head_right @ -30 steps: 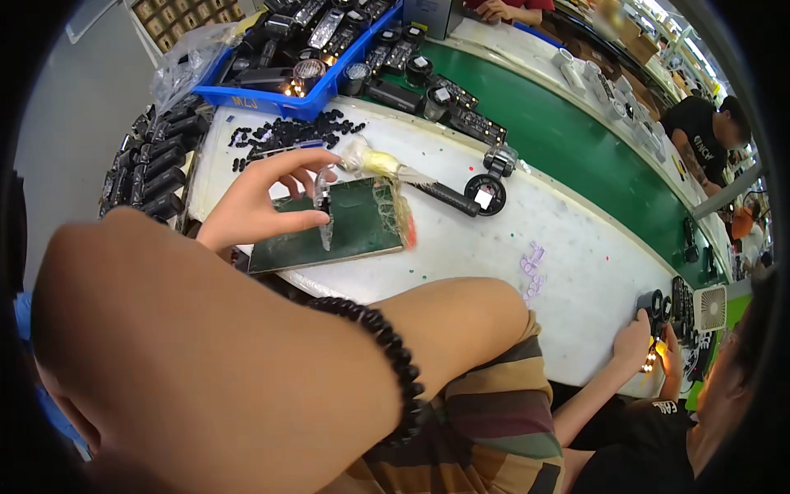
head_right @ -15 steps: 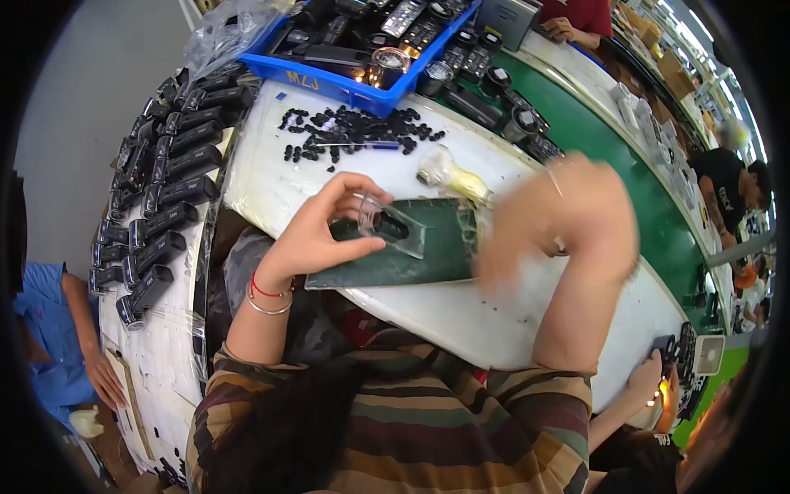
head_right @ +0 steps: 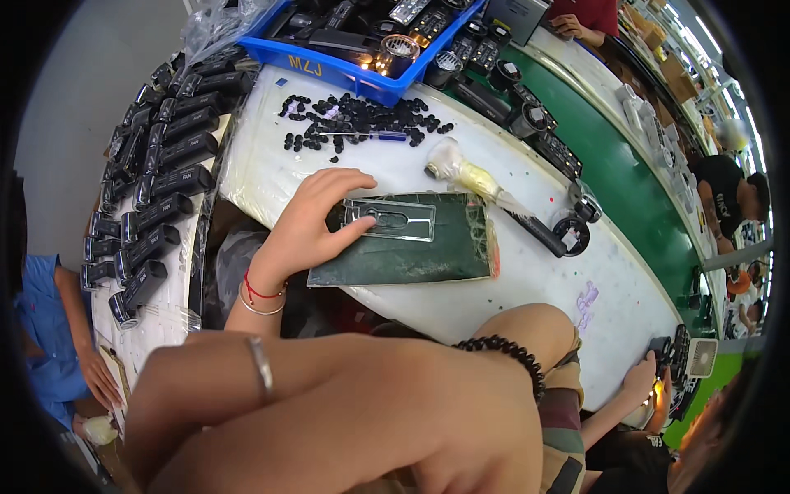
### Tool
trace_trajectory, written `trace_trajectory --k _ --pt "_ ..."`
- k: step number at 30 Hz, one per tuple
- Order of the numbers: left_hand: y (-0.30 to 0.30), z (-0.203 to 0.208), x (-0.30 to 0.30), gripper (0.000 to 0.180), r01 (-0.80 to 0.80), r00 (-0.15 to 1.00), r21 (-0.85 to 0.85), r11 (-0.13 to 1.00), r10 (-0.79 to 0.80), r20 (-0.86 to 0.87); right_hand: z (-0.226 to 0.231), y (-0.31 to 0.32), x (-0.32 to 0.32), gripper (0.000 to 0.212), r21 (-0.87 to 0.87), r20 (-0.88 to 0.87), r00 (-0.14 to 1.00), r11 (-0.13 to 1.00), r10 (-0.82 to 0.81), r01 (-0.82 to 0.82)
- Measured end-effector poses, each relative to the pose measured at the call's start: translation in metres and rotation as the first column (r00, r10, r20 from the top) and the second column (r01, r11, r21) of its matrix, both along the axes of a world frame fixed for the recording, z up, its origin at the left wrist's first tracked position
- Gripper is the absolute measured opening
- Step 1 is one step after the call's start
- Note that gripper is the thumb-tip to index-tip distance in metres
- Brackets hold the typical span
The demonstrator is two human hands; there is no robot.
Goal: Assembling and cleaning electronic components at a production line workstation.
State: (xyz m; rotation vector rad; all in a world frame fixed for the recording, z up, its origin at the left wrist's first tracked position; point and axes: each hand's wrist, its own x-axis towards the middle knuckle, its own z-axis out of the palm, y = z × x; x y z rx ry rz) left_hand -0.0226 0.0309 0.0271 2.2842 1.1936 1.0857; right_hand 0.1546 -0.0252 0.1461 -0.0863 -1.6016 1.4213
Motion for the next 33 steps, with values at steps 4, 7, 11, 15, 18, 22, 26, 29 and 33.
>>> trace_trajectory --k 4,7,11,15,18,22,26,29,33 --pt "-0.003 -0.007 -0.006 0.033 -0.078 0.996 0.033 0.996 0.077 0.040 -0.007 -0.037 0.080 0.032 -0.053 -0.062 0.998 0.998 0.030 -0.033" --pt "0.008 -0.002 0.013 0.031 -0.038 0.998 0.090 0.995 0.034 0.046 0.008 -0.022 0.071 0.030 -0.057 -0.110 0.994 0.998 -0.018 0.012" --pt "0.006 -0.003 0.005 0.029 -0.075 0.996 0.114 0.991 0.068 0.065 0.012 -0.033 0.055 0.028 -0.093 -0.166 0.986 0.995 0.016 -0.032" --pt "0.002 -0.001 0.007 0.025 -0.093 0.992 0.109 0.990 0.083 0.095 0.024 -0.056 0.080 0.028 -0.120 -0.217 0.976 0.992 0.023 -0.050" --pt "-0.007 0.016 0.013 0.021 -0.026 0.946 0.104 0.994 -0.009 0.324 0.027 -0.035 0.068 0.028 -0.139 -0.245 0.969 0.988 0.035 -0.071" --pt "-0.075 0.102 0.025 0.021 0.438 0.565 0.038 0.898 -0.308 0.765 0.037 -0.033 0.075 0.030 -0.176 -0.268 0.960 0.975 0.081 -0.132" --pt "-0.088 0.125 0.032 0.017 0.311 0.804 -0.122 0.943 -0.192 0.562 0.022 -0.009 0.083 0.025 -0.165 -0.250 0.931 0.936 0.265 -0.311" --pt "-0.103 0.143 0.039 0.012 0.163 0.959 -0.224 0.961 -0.101 0.266 0.017 -0.012 0.083 0.027 -0.179 -0.252 0.946 0.950 0.206 -0.255" --pt "-0.114 0.164 0.054 0.008 -0.038 0.984 -0.270 0.962 -0.011 -0.177 0.010 -0.006 0.086 0.031 -0.202 -0.216 0.975 0.974 0.059 -0.104"
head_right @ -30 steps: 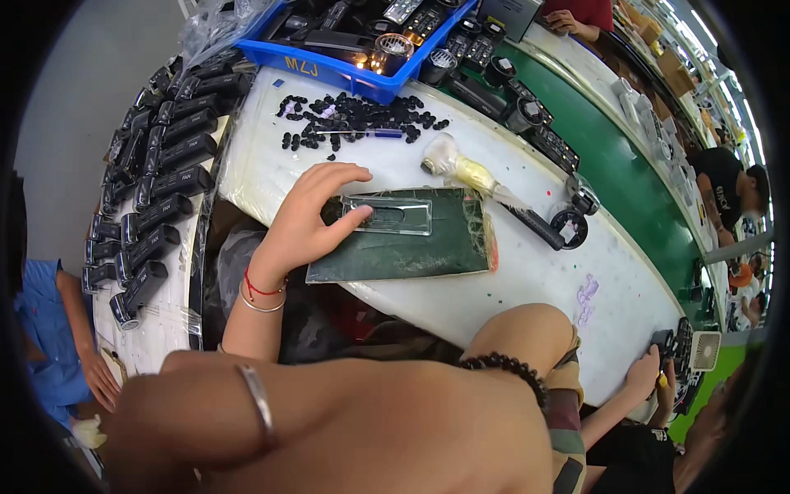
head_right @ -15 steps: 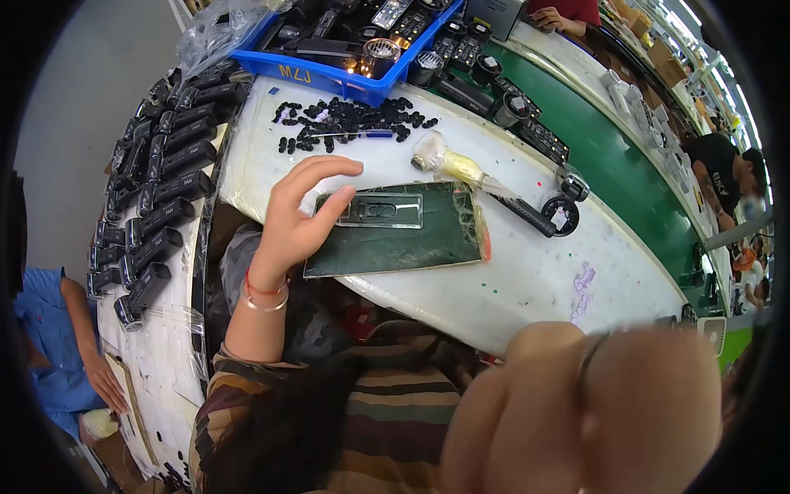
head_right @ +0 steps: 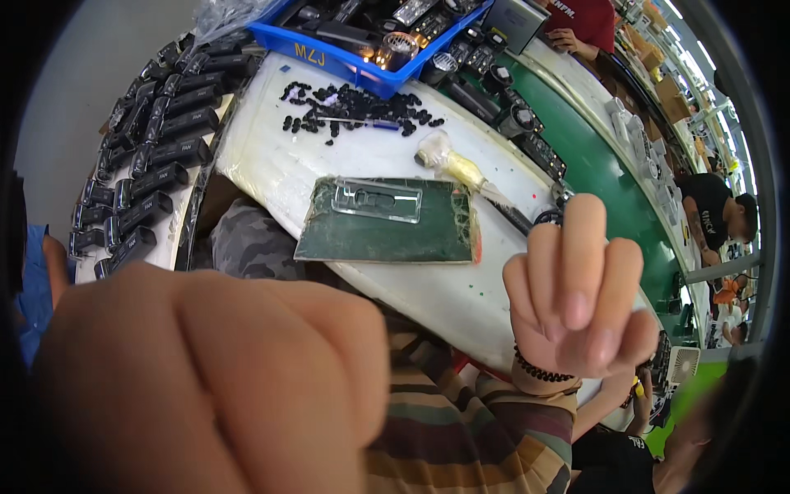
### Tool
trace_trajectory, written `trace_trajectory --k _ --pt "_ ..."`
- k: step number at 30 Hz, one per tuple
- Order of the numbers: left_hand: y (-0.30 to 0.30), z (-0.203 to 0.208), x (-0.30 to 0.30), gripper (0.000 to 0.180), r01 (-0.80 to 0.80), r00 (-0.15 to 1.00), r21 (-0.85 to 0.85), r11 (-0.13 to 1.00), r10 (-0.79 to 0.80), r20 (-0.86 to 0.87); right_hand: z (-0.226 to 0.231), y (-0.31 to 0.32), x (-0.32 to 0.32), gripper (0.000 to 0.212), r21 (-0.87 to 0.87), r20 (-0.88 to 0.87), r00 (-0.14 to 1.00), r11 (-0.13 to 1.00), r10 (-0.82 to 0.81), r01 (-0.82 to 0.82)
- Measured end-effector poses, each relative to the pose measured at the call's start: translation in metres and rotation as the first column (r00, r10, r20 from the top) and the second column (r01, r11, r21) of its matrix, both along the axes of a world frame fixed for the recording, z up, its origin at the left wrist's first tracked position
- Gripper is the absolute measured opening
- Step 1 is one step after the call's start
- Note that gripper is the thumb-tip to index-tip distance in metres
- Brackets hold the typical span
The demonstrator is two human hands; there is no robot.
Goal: Assembling and cleaning electronic components at a production line workstation.
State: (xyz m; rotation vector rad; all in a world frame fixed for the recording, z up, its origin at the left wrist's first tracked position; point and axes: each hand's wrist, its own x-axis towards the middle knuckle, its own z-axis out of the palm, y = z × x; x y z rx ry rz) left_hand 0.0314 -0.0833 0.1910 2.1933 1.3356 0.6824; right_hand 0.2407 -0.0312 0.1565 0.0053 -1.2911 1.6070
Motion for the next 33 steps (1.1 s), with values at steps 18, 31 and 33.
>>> trace_trajectory --k 18,31,33 --pt "-0.030 0.018 -0.027 0.018 -0.376 -0.333 0.140 0.916 0.008 -0.943 -0.090 0.181 -0.006 0.023 0.763 0.646 -0.136 0.638 -0.751 0.102" --pt "-0.070 -0.023 -0.077 0.021 -0.351 -0.917 0.232 0.907 -0.383 0.109 -0.131 0.257 -0.006 0.025 0.592 0.806 -0.050 0.806 -0.590 0.028" --pt "-0.072 -0.027 -0.082 0.023 -0.338 -0.861 0.240 0.910 -0.402 0.311 -0.130 0.259 -0.007 0.026 0.608 0.790 -0.108 0.794 -0.604 0.006"
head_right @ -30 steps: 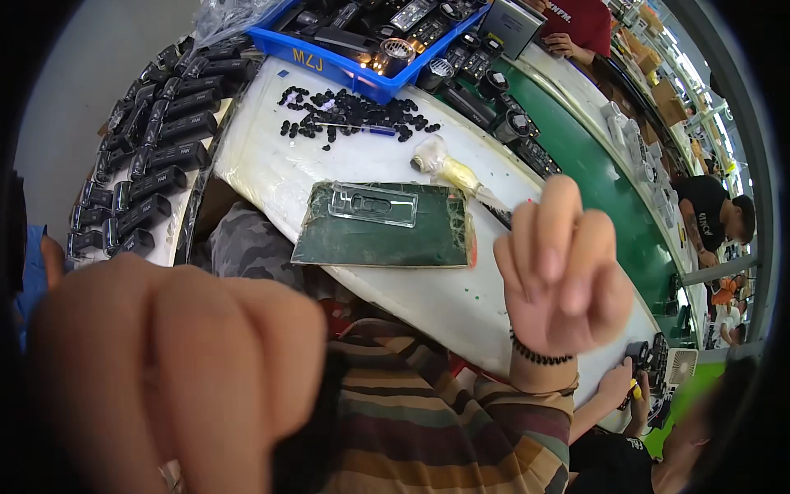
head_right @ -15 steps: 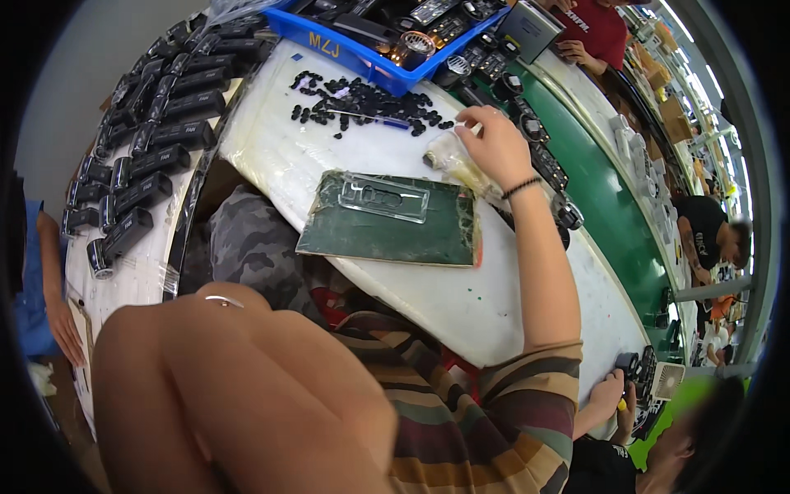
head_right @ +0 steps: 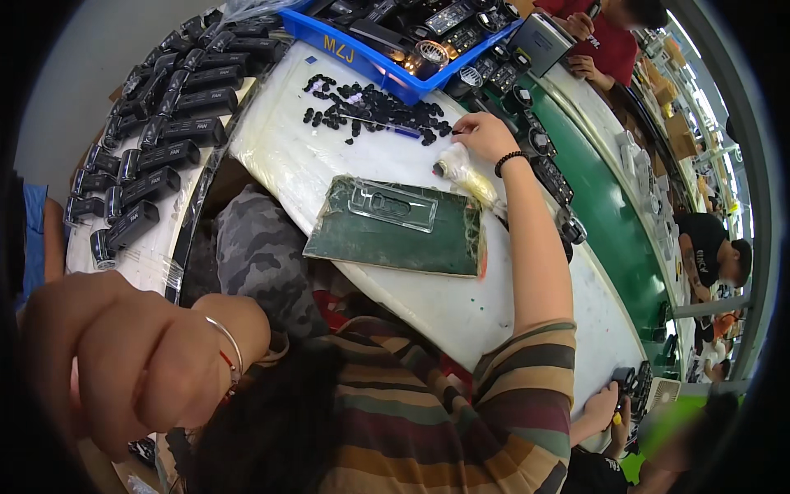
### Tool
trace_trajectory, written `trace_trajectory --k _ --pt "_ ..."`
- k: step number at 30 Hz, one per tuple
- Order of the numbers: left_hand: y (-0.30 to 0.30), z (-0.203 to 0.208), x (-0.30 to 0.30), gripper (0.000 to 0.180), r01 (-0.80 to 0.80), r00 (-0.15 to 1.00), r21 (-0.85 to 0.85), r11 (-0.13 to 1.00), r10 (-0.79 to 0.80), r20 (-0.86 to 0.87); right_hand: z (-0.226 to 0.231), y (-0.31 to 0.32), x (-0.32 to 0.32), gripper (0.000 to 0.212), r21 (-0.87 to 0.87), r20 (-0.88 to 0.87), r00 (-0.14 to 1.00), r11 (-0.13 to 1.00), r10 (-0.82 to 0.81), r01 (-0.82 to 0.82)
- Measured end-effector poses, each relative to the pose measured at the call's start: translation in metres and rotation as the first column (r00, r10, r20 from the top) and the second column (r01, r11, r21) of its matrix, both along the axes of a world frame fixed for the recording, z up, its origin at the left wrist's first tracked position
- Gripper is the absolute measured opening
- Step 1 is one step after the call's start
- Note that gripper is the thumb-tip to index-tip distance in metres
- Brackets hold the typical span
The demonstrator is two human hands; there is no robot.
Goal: Assembling and cleaning electronic components at a production line workstation.
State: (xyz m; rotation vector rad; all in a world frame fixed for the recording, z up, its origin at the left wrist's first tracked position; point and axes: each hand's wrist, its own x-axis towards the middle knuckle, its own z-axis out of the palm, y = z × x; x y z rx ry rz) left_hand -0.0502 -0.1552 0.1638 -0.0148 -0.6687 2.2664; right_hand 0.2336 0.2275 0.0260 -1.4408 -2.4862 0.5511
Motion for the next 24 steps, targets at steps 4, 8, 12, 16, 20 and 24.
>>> trace_trajectory --k 4,8,12,16,20,24 --pt "0.005 -0.005 -0.002 0.028 -0.094 0.926 -0.119 0.988 0.042 -0.376 -0.005 0.003 -0.001 0.029 -0.017 0.009 0.999 0.999 -0.038 0.038" --pt "0.006 0.001 0.004 0.034 -0.212 0.714 -0.190 0.959 0.019 -0.700 0.001 -0.004 -0.001 0.026 -0.020 -0.021 0.998 0.998 -0.065 0.064" --pt "0.011 -0.009 0.002 0.031 -0.166 0.707 0.265 0.950 0.302 -0.640 0.015 -0.032 -0.003 0.020 0.214 -0.202 0.979 0.974 -0.030 0.074" --pt "0.054 -0.025 -0.001 0.023 -0.208 0.348 0.438 0.875 0.484 -0.803 0.040 -0.108 -0.015 0.017 -0.036 -0.686 0.728 0.998 0.010 -0.048" --pt "0.147 -0.098 0.026 0.041 -0.497 -0.619 0.255 0.829 -0.133 -0.774 0.032 -0.158 0.006 0.016 -0.349 -0.796 0.568 0.925 -0.210 -0.147" --pt "0.165 -0.142 0.030 0.052 -0.448 -0.803 0.348 0.823 -0.200 -0.561 0.022 -0.178 0.008 0.013 -0.433 -0.818 0.488 0.884 -0.304 -0.175"
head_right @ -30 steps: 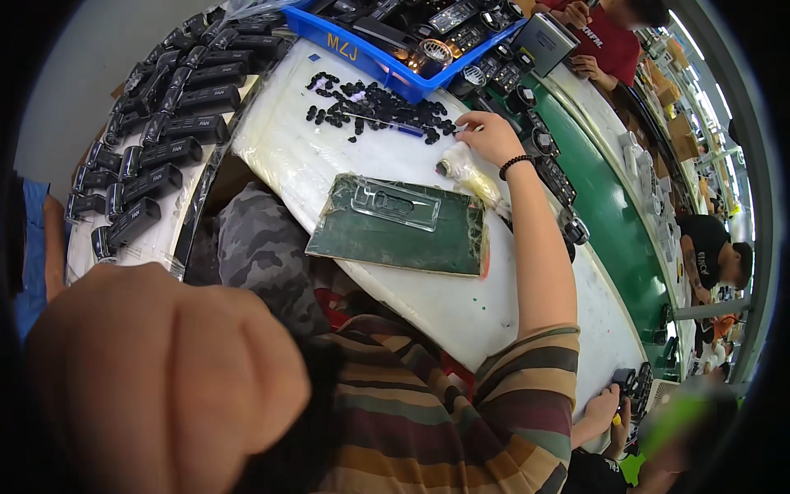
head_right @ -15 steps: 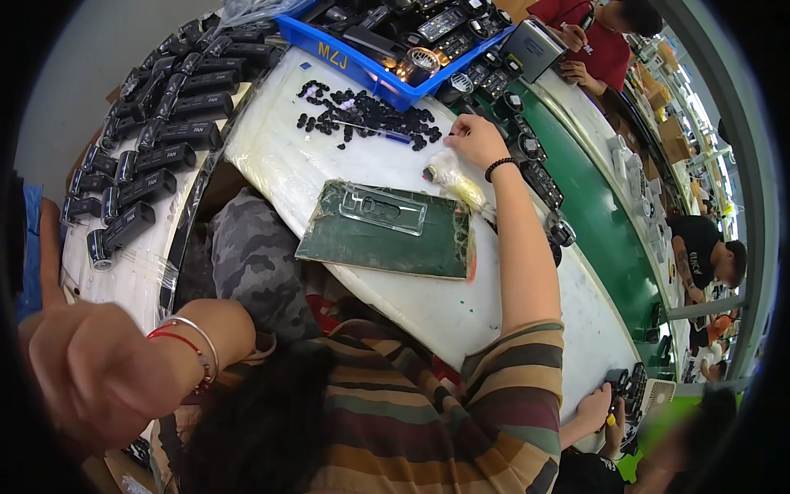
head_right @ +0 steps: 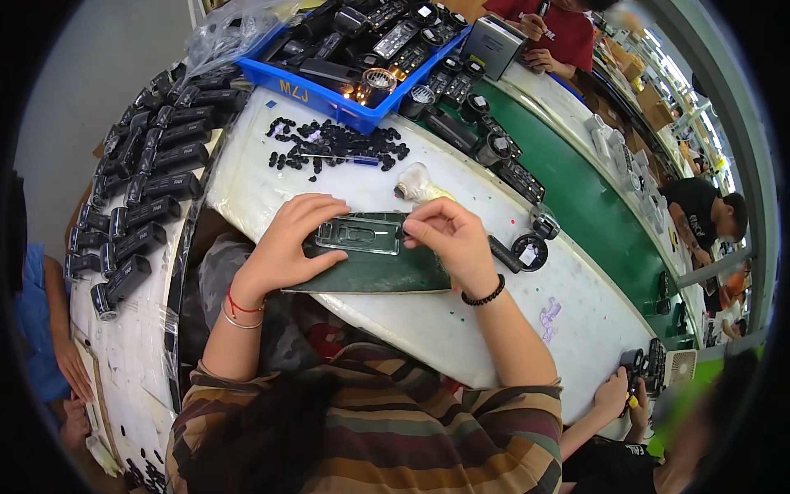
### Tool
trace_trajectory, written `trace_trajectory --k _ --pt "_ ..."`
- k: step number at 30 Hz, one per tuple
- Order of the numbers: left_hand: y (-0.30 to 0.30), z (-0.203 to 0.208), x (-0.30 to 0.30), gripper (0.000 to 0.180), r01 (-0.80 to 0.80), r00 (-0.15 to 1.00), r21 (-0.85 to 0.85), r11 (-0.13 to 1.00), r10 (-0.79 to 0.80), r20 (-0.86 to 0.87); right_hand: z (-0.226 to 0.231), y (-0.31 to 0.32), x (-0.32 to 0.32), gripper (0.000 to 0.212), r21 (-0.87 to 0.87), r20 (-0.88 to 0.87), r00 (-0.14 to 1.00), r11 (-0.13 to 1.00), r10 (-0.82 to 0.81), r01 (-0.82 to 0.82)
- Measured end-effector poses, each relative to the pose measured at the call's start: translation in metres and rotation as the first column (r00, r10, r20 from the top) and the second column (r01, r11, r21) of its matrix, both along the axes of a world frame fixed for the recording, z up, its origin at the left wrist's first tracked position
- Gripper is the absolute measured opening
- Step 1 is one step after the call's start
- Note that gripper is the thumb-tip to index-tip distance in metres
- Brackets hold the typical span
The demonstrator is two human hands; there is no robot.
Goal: Assembling and cleaning electronic components at a production line workstation.
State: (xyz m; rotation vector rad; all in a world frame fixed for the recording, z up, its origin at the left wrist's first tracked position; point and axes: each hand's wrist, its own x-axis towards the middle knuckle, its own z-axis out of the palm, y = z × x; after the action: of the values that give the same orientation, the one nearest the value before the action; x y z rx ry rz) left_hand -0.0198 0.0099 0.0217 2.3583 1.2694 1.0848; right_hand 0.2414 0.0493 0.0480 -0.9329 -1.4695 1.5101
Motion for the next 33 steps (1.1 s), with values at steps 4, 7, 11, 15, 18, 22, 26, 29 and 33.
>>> trace_trajectory --k 4,7,11,15,18,22,26,29,33 --pt "0.001 -0.004 0.001 0.053 0.007 1.000 -0.056 0.998 -0.009 -0.029 -0.015 -0.004 -0.010 0.016 -0.011 -0.011 1.000 1.000 -0.026 0.026" --pt "0.000 -0.003 0.010 0.047 -0.021 0.990 -0.171 0.985 0.044 0.134 -0.032 -0.002 -0.018 0.016 0.197 0.064 0.994 0.977 -0.090 0.076" --pt "0.001 -0.007 0.011 0.046 0.061 0.997 -0.060 0.996 -0.059 0.040 -0.031 -0.006 -0.026 0.009 0.302 0.260 0.957 0.952 -0.128 0.045" --pt "0.002 -0.006 0.015 0.045 0.072 0.997 -0.067 0.995 -0.071 0.021 -0.029 -0.005 -0.031 0.010 0.454 0.311 0.932 0.891 -0.183 0.024" --pt "0.002 -0.005 0.016 0.045 0.099 0.995 -0.092 0.991 -0.098 0.015 -0.031 -0.002 -0.031 0.011 0.544 0.324 0.921 0.839 -0.217 0.007" --pt "0.004 -0.004 0.017 0.046 0.115 0.993 -0.114 0.987 -0.113 0.020 -0.034 0.001 -0.028 0.013 0.598 0.456 0.867 0.791 -0.201 -0.132" --pt "0.005 -0.003 0.013 0.047 0.135 0.991 -0.157 0.978 -0.133 0.023 -0.029 0.002 -0.024 0.013 0.702 0.412 0.864 0.705 -0.288 -0.100" --pt "0.004 0.002 0.010 0.045 0.154 0.986 -0.138 0.978 -0.143 0.081 -0.022 0.006 -0.013 0.017 0.720 0.503 0.849 0.621 -0.161 -0.310" --pt "-0.014 0.039 0.009 0.033 0.440 0.729 -0.073 0.895 -0.308 0.611 -0.024 0.011 -0.011 0.017 0.753 0.552 0.821 0.507 -0.142 -0.419"
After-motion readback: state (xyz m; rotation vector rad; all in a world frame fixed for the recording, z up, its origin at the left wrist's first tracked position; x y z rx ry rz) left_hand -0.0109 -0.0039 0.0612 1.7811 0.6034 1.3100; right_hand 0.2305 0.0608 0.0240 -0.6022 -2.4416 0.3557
